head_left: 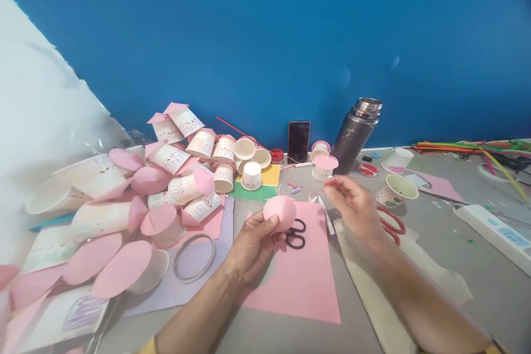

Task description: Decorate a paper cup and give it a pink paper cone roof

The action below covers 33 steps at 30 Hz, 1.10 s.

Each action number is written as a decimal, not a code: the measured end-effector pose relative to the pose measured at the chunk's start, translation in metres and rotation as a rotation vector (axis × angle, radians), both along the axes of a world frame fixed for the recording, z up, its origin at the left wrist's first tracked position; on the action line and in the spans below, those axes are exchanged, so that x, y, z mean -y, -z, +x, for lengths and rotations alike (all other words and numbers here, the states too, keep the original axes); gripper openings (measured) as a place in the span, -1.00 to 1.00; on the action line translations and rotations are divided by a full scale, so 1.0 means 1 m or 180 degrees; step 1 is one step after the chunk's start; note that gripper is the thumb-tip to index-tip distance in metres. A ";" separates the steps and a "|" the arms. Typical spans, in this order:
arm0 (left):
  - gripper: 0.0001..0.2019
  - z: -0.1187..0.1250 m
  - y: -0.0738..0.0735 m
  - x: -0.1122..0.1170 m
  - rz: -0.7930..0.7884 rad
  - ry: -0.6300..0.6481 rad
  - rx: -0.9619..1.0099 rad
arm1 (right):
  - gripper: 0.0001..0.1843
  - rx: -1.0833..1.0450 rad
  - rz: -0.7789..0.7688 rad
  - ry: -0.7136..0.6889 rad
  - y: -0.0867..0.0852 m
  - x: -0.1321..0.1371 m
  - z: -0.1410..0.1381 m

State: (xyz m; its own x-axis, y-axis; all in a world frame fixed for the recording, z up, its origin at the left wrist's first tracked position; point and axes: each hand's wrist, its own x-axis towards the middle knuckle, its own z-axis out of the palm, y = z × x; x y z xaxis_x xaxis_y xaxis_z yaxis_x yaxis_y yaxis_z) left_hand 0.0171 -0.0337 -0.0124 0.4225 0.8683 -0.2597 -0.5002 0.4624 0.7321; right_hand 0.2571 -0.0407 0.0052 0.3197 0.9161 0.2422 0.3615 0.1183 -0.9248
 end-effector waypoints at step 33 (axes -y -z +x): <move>-0.55 0.005 0.004 0.007 0.0351 0.0150 -0.0421 | -0.43 -0.1124 -0.1171 -0.2226 0.020 0.003 -0.030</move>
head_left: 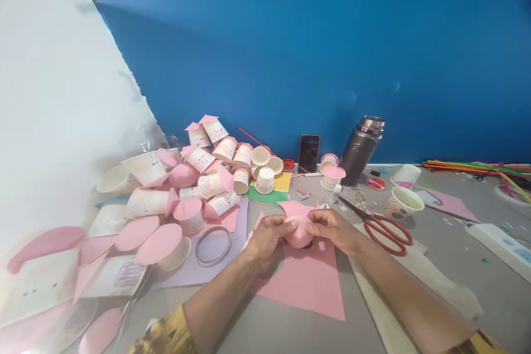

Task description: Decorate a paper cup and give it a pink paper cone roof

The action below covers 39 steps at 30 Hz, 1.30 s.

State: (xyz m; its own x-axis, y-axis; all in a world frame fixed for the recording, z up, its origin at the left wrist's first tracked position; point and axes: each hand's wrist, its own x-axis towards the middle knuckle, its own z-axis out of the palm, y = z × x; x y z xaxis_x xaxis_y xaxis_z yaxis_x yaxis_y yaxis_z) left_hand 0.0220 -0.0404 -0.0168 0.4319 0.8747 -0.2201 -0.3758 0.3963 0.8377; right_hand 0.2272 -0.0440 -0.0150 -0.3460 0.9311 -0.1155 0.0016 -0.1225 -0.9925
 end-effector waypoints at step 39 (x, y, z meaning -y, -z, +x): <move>-0.58 0.000 -0.001 -0.003 -0.0147 0.0063 0.0190 | -0.38 -0.0792 -0.0470 0.0850 0.006 0.001 -0.012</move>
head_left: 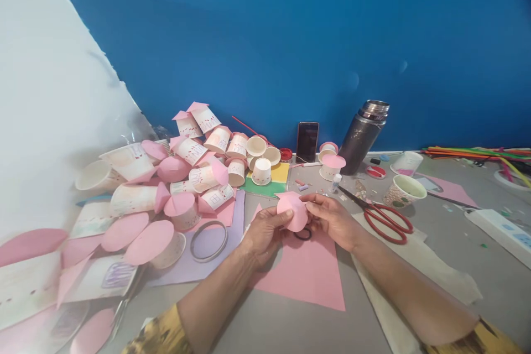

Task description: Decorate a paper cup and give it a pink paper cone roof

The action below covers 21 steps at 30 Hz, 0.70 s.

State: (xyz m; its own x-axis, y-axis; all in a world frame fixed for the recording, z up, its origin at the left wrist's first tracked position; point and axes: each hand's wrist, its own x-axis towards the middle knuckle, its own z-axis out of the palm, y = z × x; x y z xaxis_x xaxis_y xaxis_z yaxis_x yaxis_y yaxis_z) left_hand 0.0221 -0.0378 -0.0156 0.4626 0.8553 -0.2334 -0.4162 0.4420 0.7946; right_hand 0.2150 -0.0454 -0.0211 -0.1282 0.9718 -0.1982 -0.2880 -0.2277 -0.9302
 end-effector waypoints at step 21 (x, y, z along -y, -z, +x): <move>-0.71 -0.033 -0.067 -0.079 0.1873 -0.1321 -0.3154 | -0.64 -0.1100 -0.0110 0.0299 0.007 -0.025 0.029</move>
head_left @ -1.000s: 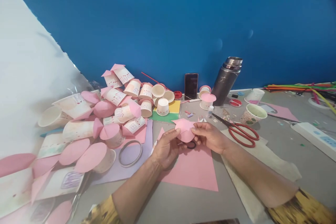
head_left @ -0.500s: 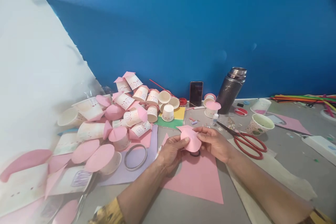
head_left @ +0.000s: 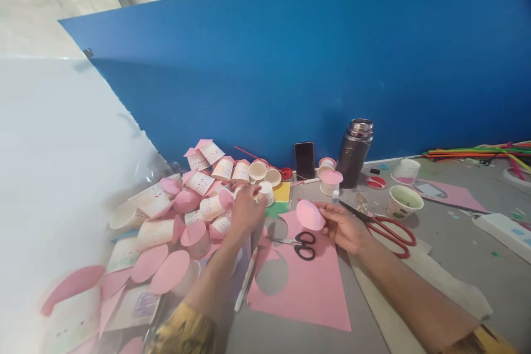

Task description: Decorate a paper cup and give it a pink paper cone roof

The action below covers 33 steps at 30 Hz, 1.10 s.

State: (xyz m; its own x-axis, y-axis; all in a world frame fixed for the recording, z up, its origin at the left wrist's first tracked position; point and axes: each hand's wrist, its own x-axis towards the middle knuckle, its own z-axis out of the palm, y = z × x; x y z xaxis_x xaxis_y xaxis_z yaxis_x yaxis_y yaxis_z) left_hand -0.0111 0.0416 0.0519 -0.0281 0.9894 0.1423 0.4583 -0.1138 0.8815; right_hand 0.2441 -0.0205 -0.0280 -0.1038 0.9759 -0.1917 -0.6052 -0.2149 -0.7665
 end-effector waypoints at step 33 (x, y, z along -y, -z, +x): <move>-0.35 -0.020 0.004 0.002 -0.1089 0.1786 0.2947 | -0.67 -0.0158 -0.0147 0.0023 0.008 -0.002 0.010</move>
State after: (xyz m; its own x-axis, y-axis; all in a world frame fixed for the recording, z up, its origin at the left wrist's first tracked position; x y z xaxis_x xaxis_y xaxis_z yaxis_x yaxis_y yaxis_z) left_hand -0.0312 0.0392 0.0475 0.4777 0.8784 0.0171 -0.4256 0.2144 0.8792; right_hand 0.2545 -0.0185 -0.0361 -0.1072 0.9669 -0.2315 -0.6439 -0.2449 -0.7248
